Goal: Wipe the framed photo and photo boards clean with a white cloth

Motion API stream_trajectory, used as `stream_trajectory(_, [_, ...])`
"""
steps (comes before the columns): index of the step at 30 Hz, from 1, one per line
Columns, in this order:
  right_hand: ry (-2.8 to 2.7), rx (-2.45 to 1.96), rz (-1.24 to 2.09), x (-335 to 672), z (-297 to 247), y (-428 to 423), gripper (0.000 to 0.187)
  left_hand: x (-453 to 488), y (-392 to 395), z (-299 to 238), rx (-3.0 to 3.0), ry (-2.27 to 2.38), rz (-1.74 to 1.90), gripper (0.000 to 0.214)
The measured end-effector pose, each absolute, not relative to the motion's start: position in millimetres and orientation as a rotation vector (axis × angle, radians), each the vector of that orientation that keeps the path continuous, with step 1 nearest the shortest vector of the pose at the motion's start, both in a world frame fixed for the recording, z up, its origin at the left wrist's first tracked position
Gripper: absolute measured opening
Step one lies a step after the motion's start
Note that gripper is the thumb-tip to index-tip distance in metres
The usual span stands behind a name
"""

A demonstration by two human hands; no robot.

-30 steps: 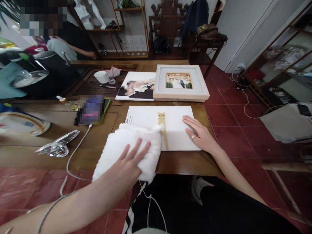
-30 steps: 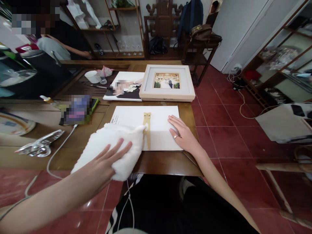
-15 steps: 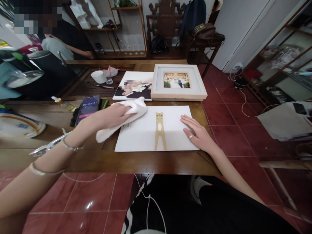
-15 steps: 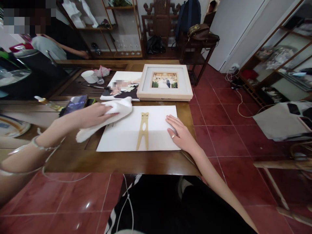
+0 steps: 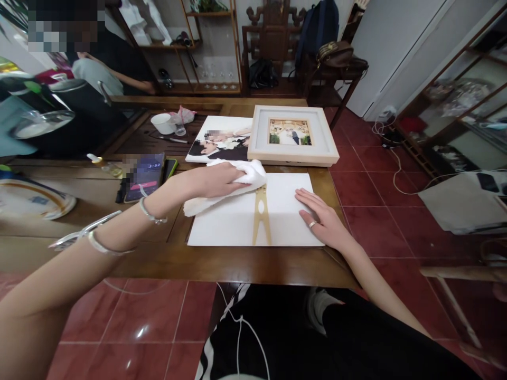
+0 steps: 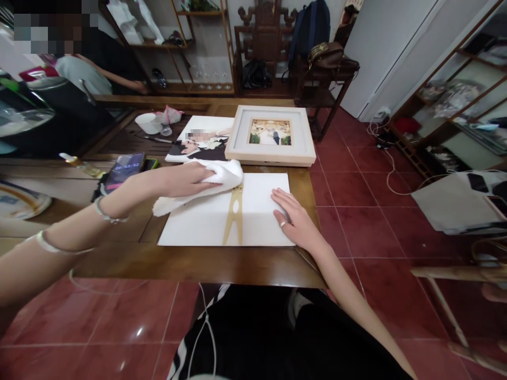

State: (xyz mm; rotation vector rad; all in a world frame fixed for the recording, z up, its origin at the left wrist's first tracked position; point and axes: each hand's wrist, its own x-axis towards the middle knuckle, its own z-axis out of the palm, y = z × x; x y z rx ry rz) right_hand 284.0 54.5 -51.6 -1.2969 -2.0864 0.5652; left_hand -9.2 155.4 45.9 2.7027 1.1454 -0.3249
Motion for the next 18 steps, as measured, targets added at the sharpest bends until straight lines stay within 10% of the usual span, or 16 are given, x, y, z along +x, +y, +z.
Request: stream_trajectory(18, [-2.081, -1.289, 0.554, 284.4, -54.1, 56.2, 0.042, 48.9, 137.6, 15.5, 2.958, 1.141, -0.165, 0.035])
